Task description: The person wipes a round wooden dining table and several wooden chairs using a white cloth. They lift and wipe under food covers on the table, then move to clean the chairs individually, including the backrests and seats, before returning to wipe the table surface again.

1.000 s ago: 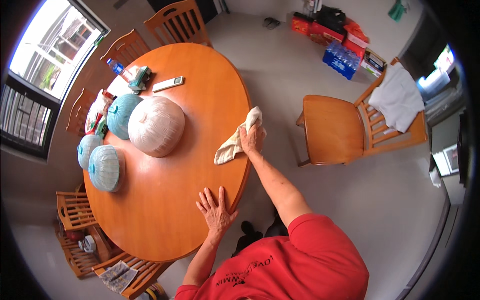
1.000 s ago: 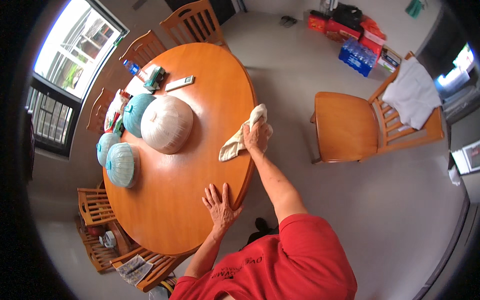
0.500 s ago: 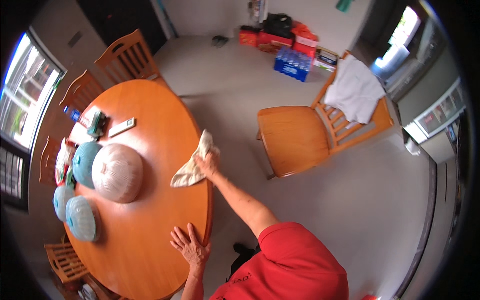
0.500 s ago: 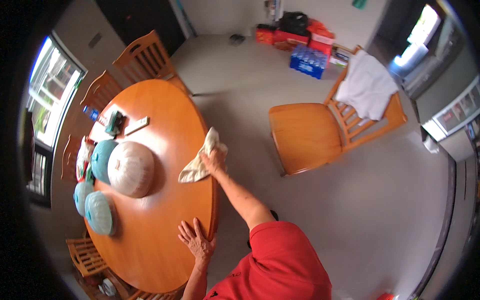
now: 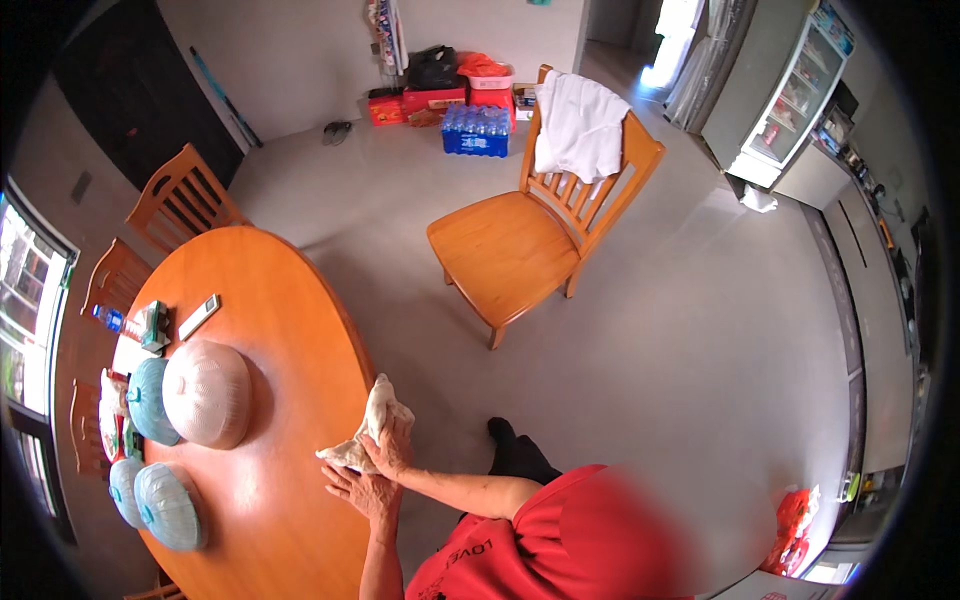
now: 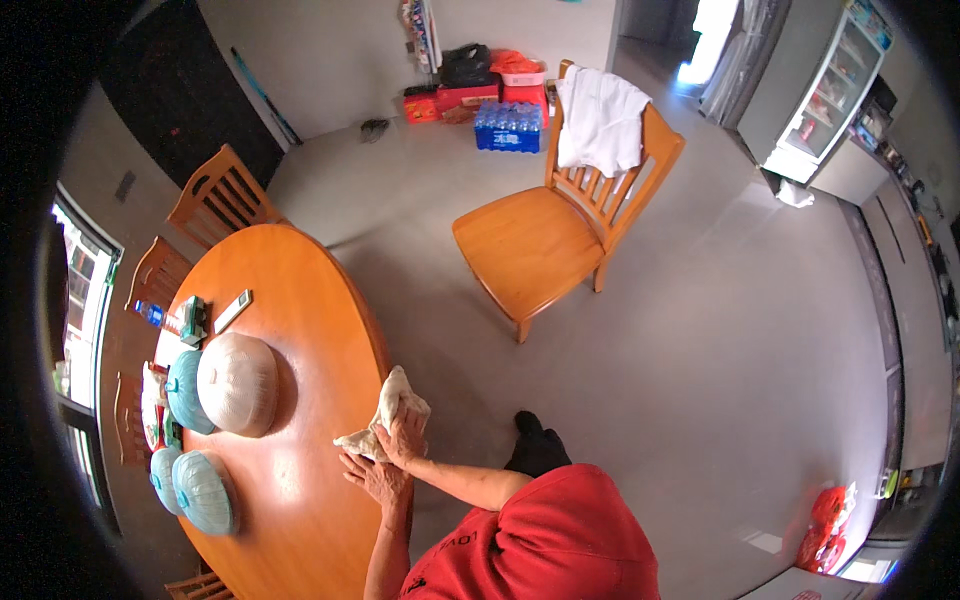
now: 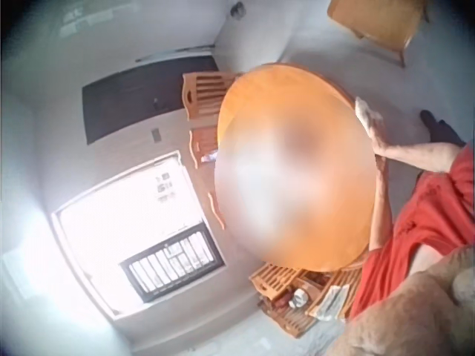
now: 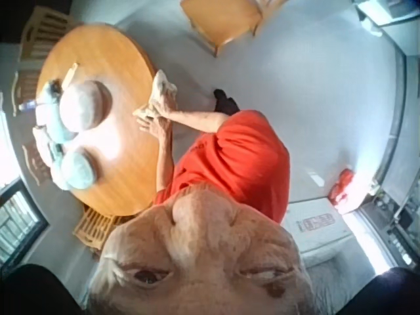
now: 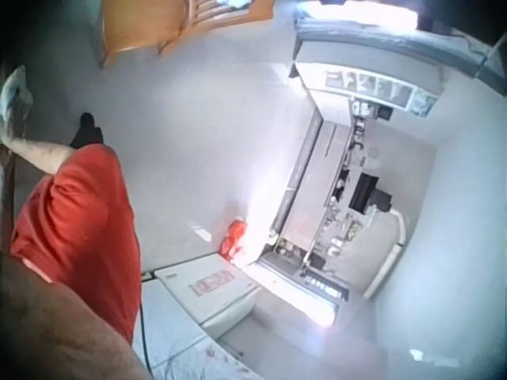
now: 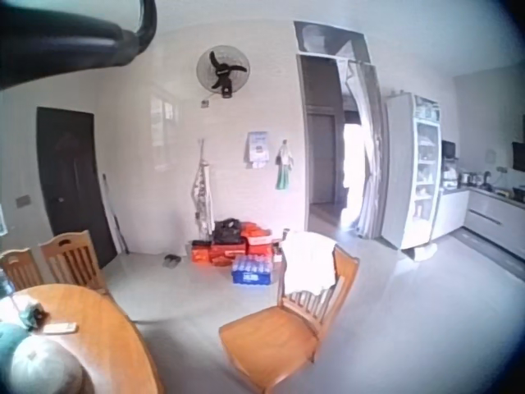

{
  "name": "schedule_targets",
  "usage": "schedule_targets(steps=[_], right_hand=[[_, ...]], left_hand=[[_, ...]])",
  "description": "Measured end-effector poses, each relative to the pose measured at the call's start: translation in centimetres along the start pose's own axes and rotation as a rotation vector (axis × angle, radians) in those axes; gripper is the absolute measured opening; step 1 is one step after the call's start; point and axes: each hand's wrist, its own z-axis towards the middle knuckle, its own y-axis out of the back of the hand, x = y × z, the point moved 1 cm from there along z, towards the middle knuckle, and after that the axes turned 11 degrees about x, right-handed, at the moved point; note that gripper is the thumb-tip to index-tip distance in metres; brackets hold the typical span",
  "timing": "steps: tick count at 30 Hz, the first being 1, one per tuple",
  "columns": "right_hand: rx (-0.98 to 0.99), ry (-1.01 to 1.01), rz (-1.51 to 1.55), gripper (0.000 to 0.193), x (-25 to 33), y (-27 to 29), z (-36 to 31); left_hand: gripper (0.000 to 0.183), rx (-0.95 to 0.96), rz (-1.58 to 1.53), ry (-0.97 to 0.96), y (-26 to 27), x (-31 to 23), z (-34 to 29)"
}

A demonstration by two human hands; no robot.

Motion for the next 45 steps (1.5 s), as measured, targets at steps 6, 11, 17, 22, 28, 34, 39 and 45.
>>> schedule_targets(steps=[6, 11, 17, 22, 28, 34, 39, 45], right_hand=[[0.145, 0.018, -0.031, 0.094, -1.7, 0.0, 6.1], [0.120, 0.023, -0.027, 0.092, -0.3, 1.5, 14.9], [0.305, 0.163, 0.033, 0.079, 1.8, 0.8, 29.1], [0.538, 0.164, 0.053, 0.073, 4.1, -2.2, 40.1], [0.630, 0.312, 0.053, 0.063, 9.2, -7.6, 51.9], [0.376, 0.526, -0.528, 0.062, 17.7, -11.8, 55.9], [0.281, 0.830, -0.767, 0.044, 22.0, -14.7, 57.6], [0.519, 1.080, -0.822, 0.048, 21.5, -15.0, 53.9]], left_hand=[[0.091, 0.076, -0.075, 0.001, 0.8, 0.2, 0.5], [0.081, -0.055, -0.267, -0.020, 2.7, 0.1, 2.8], [0.068, -0.137, -0.319, 0.068, 5.3, 1.0, 13.6], [0.068, -0.122, -0.246, 0.075, 6.6, 0.3, 21.9], [0.071, -0.055, -0.146, 0.169, 7.0, -0.1, 27.6], [0.071, -0.024, -0.161, 0.207, 7.1, 0.1, 27.7], [0.071, 0.030, -0.230, 0.243, 7.8, 0.0, 27.8], [0.070, 0.024, -0.270, 0.254, 7.9, 0.4, 27.7]])
